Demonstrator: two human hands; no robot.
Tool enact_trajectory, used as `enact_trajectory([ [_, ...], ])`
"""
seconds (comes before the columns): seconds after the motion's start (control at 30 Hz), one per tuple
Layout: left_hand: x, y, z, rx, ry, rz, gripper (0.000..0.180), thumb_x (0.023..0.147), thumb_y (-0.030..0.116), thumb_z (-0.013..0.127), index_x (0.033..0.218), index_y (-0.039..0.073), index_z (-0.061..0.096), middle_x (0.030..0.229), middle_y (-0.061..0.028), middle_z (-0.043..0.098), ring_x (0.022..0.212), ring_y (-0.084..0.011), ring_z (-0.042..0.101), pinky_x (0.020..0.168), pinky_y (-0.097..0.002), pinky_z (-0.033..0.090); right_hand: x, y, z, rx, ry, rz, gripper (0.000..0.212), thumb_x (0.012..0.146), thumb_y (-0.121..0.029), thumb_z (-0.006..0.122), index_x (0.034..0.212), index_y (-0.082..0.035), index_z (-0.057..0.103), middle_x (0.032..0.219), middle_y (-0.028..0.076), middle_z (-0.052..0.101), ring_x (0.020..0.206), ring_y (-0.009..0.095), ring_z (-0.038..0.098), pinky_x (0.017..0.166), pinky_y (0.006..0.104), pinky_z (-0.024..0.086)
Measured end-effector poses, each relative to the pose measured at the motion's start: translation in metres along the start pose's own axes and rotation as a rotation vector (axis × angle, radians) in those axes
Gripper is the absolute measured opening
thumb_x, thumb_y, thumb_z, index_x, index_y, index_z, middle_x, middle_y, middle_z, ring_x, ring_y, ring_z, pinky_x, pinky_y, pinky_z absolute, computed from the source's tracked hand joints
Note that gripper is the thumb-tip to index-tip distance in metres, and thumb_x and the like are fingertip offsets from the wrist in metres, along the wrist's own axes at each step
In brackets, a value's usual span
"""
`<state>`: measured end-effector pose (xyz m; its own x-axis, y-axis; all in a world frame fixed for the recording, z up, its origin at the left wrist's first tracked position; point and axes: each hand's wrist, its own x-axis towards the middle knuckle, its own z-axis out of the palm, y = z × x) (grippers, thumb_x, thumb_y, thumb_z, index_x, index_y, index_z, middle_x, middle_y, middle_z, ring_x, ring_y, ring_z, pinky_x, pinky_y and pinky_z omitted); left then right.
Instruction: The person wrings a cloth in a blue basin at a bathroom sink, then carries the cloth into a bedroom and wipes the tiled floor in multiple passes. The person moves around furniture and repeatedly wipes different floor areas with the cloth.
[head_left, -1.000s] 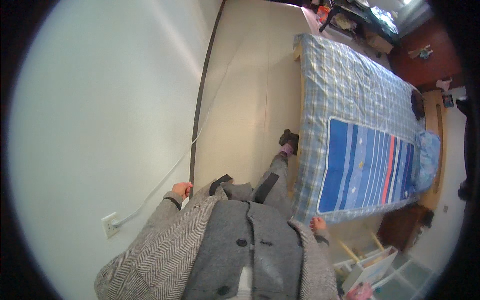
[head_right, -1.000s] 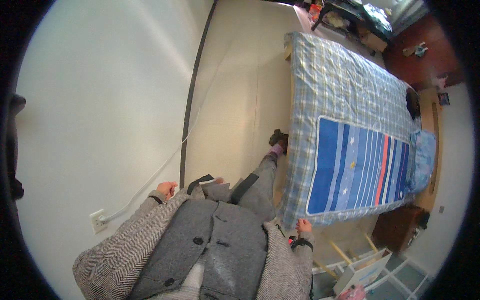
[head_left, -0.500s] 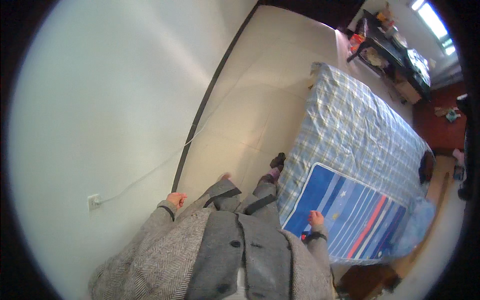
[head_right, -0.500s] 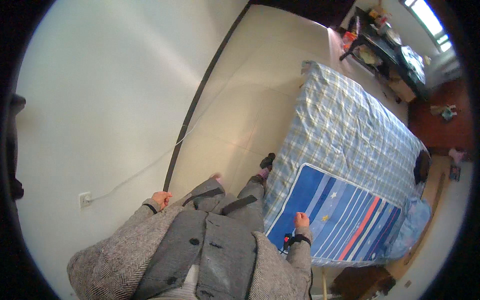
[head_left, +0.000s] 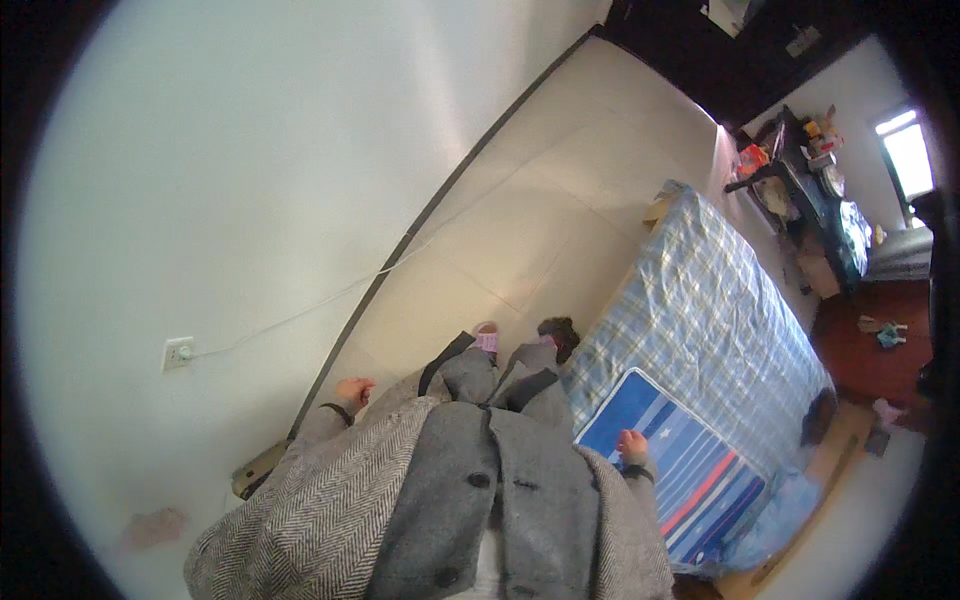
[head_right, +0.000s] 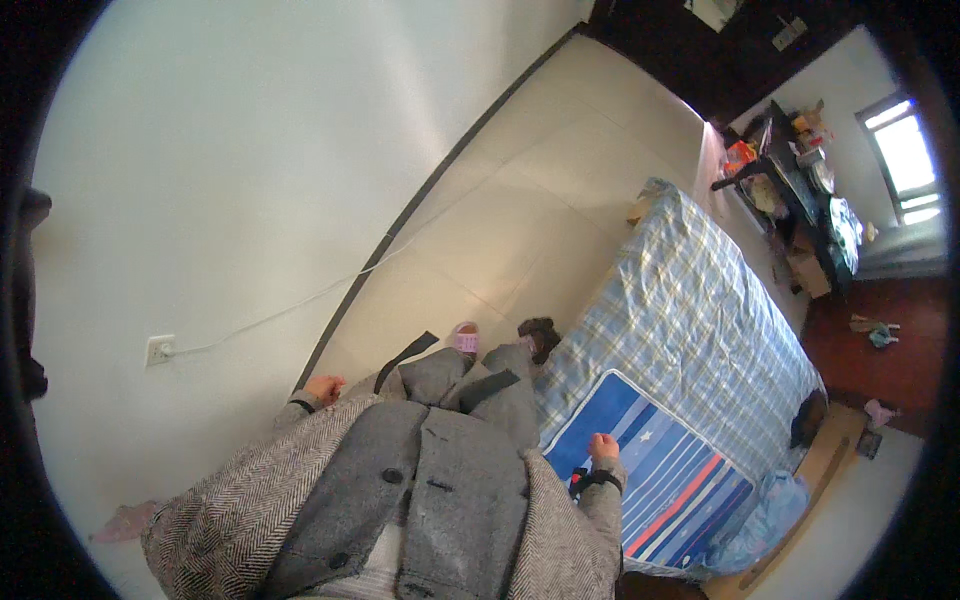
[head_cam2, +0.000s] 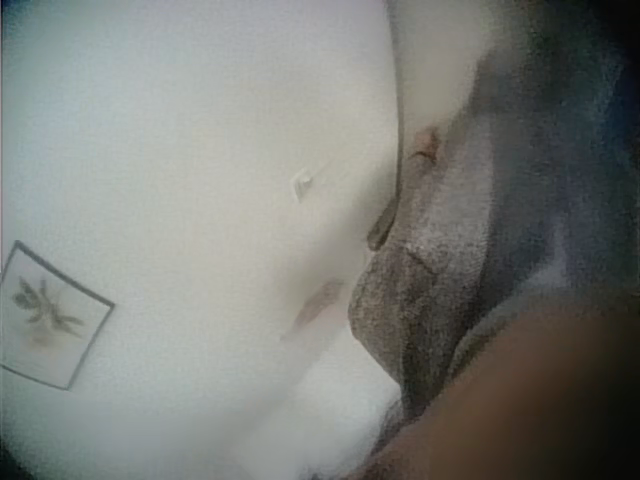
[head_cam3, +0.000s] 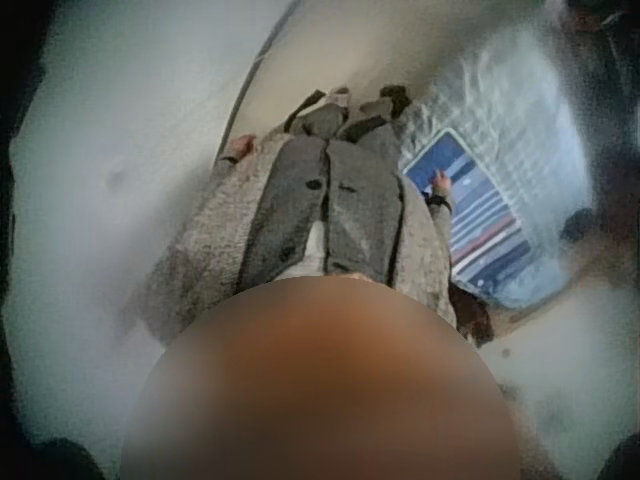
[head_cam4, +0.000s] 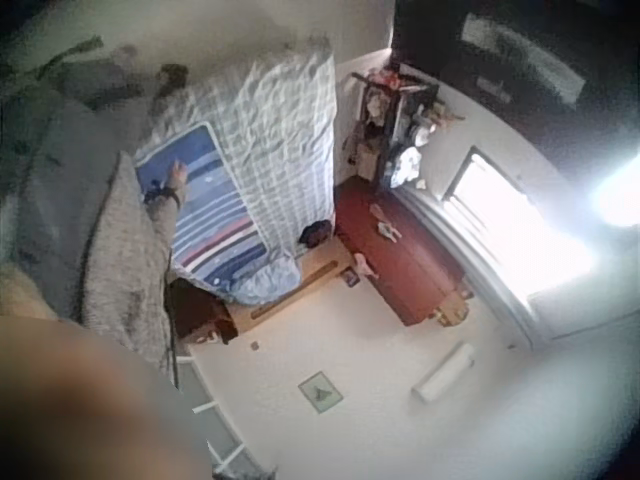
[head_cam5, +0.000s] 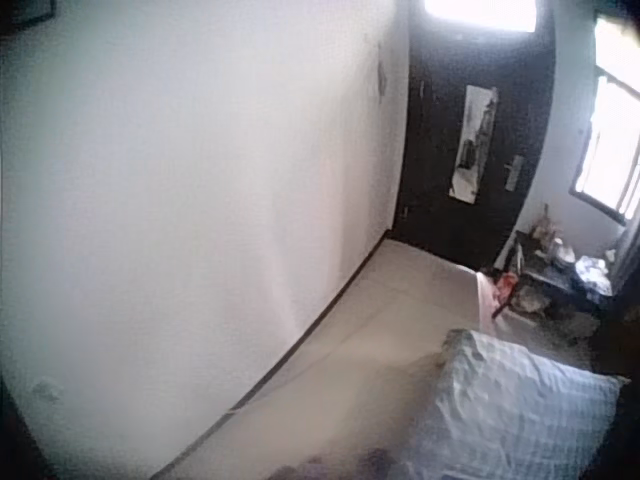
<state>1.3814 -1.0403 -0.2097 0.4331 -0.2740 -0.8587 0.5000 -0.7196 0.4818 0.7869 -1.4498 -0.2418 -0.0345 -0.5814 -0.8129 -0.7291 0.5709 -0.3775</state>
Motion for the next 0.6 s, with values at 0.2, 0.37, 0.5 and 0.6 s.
enact_trajectory([
  [0.2,0.006,-0.003,-0.011,-0.202,0.073,-0.166,0.009,0.083,0.014,0.065,0.082,0.006,0.064,0.059,0.0004,0.051,0.050,-0.0112,0.046,0.045,-0.0280,0.037,-0.003,-0.013,0.003,0.034,0.004,0.066,0.029,0.088,-0.032,0.059,0.099,-0.006,0.062,0.077,0.007,0.063,0.060,0.019,0.060,0.045,0.0340,0.043],
  [0.37,0.021,-0.005,-0.006,-0.419,0.057,-0.140,0.012,0.086,0.017,0.062,0.080,0.006,0.061,0.059,0.0002,0.050,0.051,-0.0119,0.045,0.046,-0.0283,0.037,-0.010,-0.019,-0.009,-0.188,-0.073,-0.151,0.029,0.089,-0.032,0.058,0.101,-0.006,0.062,0.080,0.009,0.065,0.060,0.020,0.060,0.045,0.0346,0.043],
  [0.5,0.021,-0.006,0.005,-0.448,0.004,-0.118,0.019,0.087,0.020,0.062,0.075,0.007,0.059,0.060,-0.0005,0.047,0.054,-0.0140,0.046,0.049,-0.0299,0.037,0.013,-0.027,-0.028,-0.239,-0.077,-0.104,0.027,0.084,-0.026,0.061,0.103,-0.007,0.062,0.084,0.009,0.066,0.066,0.021,0.062,0.053,0.0365,0.047],
  [0.6,0.018,-0.008,0.010,-0.462,-0.010,-0.163,0.016,0.089,0.020,0.062,0.080,0.006,0.062,0.060,-0.0002,0.047,0.052,-0.0137,0.045,0.048,-0.0301,0.037,0.039,-0.039,-0.039,-0.354,-0.107,-0.295,0.030,0.076,-0.018,0.065,0.105,-0.010,0.064,0.087,0.008,0.066,0.074,0.022,0.064,0.063,0.0391,0.052],
])
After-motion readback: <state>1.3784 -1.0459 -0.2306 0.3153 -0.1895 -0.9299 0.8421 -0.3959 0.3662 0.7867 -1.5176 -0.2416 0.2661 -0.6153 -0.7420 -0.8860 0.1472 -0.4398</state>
